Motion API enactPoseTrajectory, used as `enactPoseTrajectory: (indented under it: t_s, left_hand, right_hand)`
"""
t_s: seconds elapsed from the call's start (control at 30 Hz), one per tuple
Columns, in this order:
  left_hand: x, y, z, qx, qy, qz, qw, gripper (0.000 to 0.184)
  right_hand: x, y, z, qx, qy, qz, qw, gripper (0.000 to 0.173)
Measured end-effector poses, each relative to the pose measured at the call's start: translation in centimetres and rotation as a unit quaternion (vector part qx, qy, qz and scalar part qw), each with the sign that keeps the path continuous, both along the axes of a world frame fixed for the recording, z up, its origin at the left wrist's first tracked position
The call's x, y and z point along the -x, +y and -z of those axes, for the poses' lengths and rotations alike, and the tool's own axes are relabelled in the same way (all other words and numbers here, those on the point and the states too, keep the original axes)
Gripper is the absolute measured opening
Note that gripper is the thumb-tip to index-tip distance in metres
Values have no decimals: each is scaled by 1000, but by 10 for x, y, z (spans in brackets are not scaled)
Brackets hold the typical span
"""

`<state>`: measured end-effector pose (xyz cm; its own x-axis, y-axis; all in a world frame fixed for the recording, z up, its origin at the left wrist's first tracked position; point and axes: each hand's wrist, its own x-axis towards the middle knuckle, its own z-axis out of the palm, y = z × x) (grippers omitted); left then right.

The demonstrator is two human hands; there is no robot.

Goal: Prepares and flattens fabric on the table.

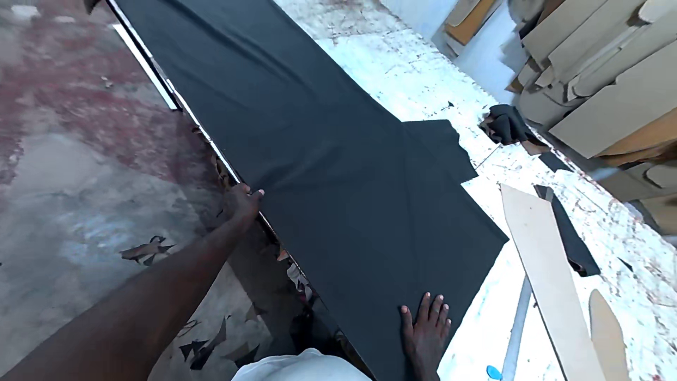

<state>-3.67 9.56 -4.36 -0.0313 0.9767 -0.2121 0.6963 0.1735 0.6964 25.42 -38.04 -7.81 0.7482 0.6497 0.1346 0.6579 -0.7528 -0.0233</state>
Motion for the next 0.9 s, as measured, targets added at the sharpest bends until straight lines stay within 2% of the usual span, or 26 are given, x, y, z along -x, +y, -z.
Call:
enactPoseTrajectory:
  t_s: [0.2,0.3,0.37,0.4,0.47,0.57,0.63,0.73,0.8,0.9]
  left_hand:
    - [-7,-13,-15,13,-23,-17,1000,40]
    - [-13,-17,-17,2,-29,-66,997,37]
    - [-22,-24,-19,-51,-3,-101,994,49]
    - [-28,-27,-19,-92,21,-85,992,59]
    - [-49,-47,-22,-188,38,38,981,65]
    - [-101,-99,-7,-277,82,280,915,67]
    - [-140,-136,-5,-277,73,427,858,68]
    - [-195,-171,-16,-200,82,602,769,70]
    - [-223,-178,-21,-140,91,665,728,73]
    - [-248,-173,-6,-110,86,680,720,74]
  right_hand:
    - [1,1,-1,-4,0,2,1000,98]
    - [0,1,0,-1,-1,5,1000,97]
    - [0,1,1,1,1,8,1000,97]
    - [-1,1,1,1,4,9,1000,98]
    - [-2,2,0,1,8,12,1000,99]
    - [-2,2,0,-1,10,13,1000,99]
    - [0,2,-3,-11,21,10,1000,99]
    - [3,5,-17,-20,55,9,998,98]
    - [6,10,-29,-15,84,16,996,96]
    - [6,16,-42,-23,116,32,992,90]
